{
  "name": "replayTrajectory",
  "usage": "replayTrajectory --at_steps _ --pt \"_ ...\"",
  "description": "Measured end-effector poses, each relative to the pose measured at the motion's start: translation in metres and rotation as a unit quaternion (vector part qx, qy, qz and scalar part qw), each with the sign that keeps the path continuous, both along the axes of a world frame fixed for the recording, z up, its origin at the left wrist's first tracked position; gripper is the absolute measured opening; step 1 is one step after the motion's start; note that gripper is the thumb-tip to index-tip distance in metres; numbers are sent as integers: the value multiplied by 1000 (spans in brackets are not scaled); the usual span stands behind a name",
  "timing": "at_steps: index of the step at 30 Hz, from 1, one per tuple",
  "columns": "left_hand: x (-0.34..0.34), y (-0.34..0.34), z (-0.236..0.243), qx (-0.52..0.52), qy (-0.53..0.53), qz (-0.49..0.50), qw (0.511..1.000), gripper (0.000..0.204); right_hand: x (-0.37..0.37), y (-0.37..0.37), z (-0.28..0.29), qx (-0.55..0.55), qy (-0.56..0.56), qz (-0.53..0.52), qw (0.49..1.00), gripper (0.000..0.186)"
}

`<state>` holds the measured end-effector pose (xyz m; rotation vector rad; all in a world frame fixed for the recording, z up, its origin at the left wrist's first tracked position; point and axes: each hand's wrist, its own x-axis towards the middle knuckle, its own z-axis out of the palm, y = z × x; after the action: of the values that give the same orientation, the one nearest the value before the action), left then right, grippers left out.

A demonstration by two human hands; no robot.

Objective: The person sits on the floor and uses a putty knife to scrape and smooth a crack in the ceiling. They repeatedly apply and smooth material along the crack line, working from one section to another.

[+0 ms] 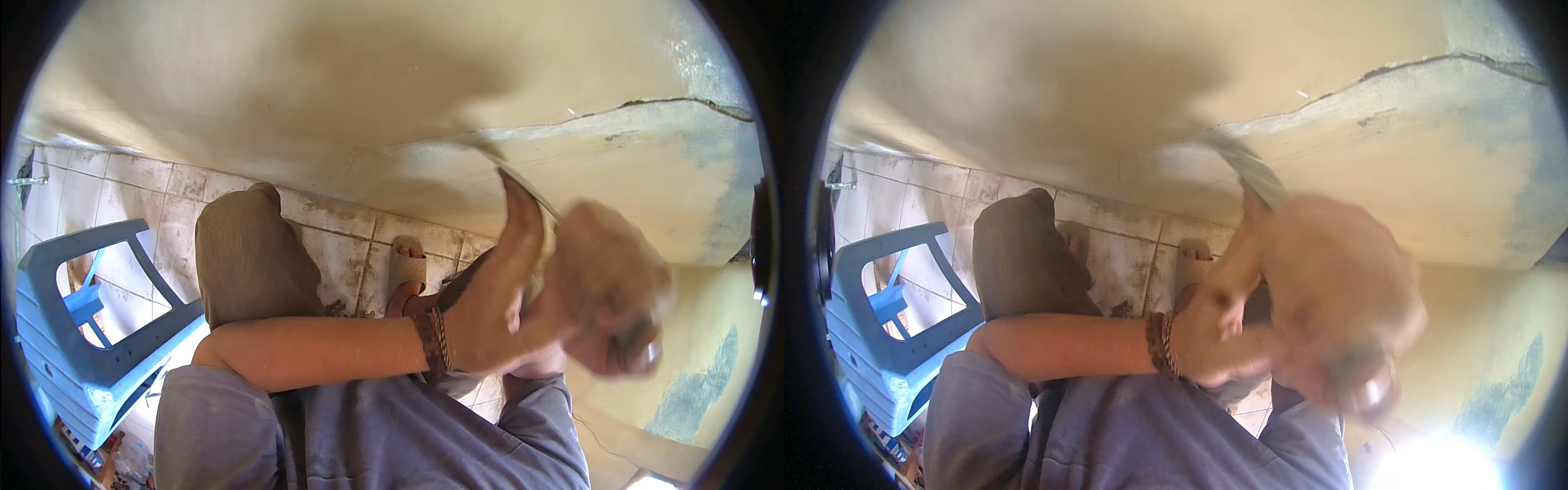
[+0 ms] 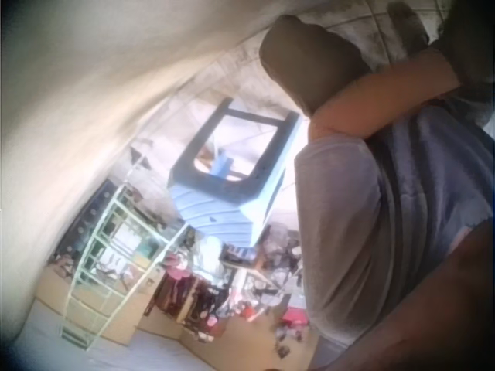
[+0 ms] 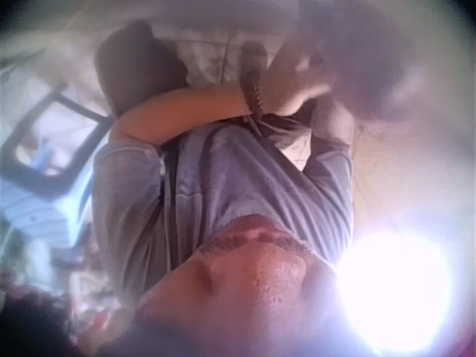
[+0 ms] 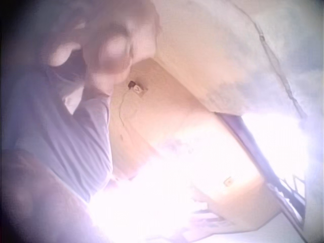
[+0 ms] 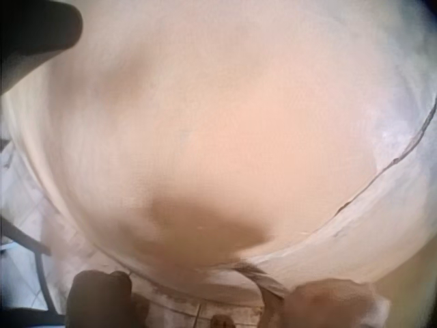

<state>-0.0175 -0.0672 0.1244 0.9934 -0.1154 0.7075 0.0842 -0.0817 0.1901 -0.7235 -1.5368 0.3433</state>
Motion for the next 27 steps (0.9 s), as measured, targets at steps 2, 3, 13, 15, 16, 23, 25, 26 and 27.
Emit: replayTrajectory --at_steps 2,3,13,15,16,23,25,26,27 --pt "1 -1 -5 -68 6 -38 997 114 8 -6 -8 -2 -17 -52 999 33" --pt "2 -1 -5 -101 7 -54 993 115 -2 -14 -8 -15 -26 -114 993 34" --pt "1 6 -4 71 -10 53 996 111 -14 -6 18 -112 12 -22 993 32" --pt "0 3 1 69 6 66 995 112 -16 -5 19 -85 22 -31 996 31" --pt "3 5 -3 1 31 12 999 113 -13 0 10 -116 41 -51 991 31" --pt "6 8 1 204 -45 67 976 119 -17 -23 31 -27 2 -60 998 30" --pt "15 6 -11 196 -48 65 977 121 -13 -20 32 -58 -9 -61 996 29" --pt "13 6 -10 149 -38 28 988 122 -12 -20 35 -71 -8 -61 996 29" --pt "11 6 -8 177 -38 35 983 121 -12 -19 37 -84 -7 -61 995 28"
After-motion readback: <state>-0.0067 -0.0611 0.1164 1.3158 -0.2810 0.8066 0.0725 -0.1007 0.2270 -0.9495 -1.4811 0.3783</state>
